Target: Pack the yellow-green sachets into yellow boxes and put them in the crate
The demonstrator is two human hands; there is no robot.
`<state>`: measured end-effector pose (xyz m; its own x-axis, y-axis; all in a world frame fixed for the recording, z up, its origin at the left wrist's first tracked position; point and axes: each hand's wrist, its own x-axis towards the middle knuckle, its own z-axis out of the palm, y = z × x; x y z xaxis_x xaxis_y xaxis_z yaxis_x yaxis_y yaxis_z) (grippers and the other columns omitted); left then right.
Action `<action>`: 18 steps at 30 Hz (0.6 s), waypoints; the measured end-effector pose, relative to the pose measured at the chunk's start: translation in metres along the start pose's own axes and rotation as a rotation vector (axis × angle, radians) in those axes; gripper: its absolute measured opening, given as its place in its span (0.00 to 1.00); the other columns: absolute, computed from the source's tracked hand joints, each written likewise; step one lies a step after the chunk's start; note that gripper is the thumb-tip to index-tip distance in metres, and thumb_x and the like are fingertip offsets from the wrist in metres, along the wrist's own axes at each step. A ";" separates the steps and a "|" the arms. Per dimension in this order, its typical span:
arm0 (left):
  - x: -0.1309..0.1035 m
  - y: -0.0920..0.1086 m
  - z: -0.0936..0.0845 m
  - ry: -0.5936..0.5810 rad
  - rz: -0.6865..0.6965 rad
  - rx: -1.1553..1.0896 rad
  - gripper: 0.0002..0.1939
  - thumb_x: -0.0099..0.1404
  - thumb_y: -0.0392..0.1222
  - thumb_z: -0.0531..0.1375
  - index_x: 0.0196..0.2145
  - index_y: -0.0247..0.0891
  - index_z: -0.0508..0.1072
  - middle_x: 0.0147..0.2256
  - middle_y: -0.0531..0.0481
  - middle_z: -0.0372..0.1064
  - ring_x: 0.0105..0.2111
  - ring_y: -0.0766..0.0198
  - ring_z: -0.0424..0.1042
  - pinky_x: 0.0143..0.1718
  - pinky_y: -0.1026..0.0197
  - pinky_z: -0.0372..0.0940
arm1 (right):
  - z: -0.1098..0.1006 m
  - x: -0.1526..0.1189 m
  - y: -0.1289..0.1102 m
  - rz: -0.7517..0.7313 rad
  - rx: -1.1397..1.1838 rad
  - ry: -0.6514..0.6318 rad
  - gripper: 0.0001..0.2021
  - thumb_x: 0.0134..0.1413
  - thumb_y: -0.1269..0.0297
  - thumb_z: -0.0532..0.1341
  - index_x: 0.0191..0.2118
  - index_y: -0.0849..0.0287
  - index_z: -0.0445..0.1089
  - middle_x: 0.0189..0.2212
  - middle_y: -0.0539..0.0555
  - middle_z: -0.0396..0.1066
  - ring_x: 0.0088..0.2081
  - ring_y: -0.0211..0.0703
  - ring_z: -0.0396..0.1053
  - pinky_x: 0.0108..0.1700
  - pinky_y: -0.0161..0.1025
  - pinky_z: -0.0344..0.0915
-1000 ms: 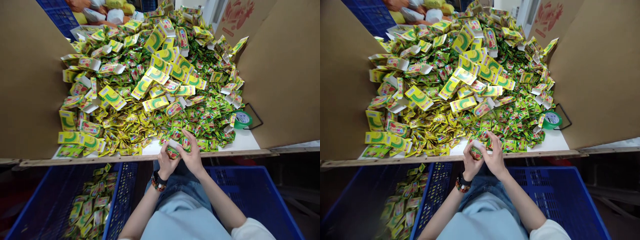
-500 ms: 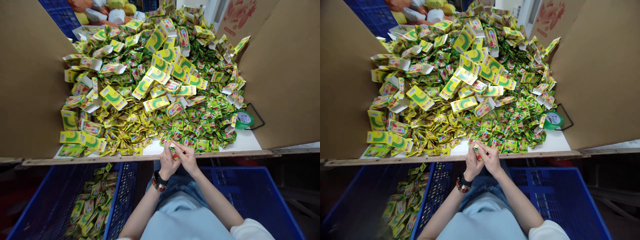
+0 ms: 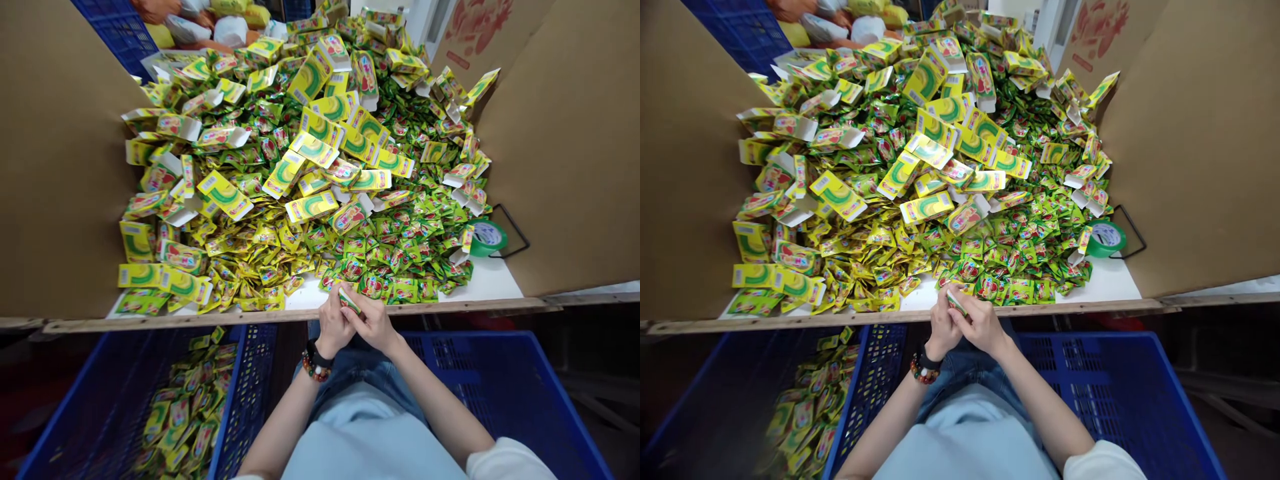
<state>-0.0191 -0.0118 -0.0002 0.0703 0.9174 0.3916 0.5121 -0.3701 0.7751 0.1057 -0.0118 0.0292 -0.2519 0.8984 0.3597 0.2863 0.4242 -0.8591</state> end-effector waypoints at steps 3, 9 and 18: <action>-0.001 0.000 -0.001 0.030 0.056 -0.019 0.21 0.65 0.42 0.51 0.55 0.37 0.60 0.46 0.38 0.71 0.42 0.55 0.75 0.42 0.54 0.70 | 0.000 -0.001 -0.003 -0.046 0.033 -0.006 0.20 0.61 0.65 0.56 0.58 0.52 0.68 0.51 0.56 0.75 0.51 0.49 0.74 0.53 0.46 0.71; -0.006 -0.008 -0.004 0.096 0.186 0.078 0.26 0.61 0.40 0.56 0.57 0.35 0.57 0.46 0.37 0.71 0.43 0.54 0.75 0.42 0.53 0.71 | 0.002 0.004 -0.017 0.075 0.133 0.060 0.16 0.60 0.64 0.60 0.53 0.52 0.73 0.48 0.55 0.76 0.48 0.50 0.76 0.52 0.48 0.72; 0.001 0.000 -0.008 0.147 0.127 -0.100 0.17 0.67 0.43 0.55 0.52 0.40 0.61 0.47 0.42 0.68 0.47 0.59 0.72 0.47 0.54 0.70 | 0.008 0.007 -0.023 -0.081 -0.005 -0.136 0.19 0.63 0.65 0.56 0.58 0.51 0.68 0.50 0.56 0.75 0.50 0.48 0.73 0.50 0.45 0.72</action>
<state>-0.0263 -0.0120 0.0039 -0.0008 0.8341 0.5516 0.4190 -0.5005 0.7576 0.0903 -0.0163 0.0480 -0.3974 0.8377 0.3747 0.2641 0.4954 -0.8275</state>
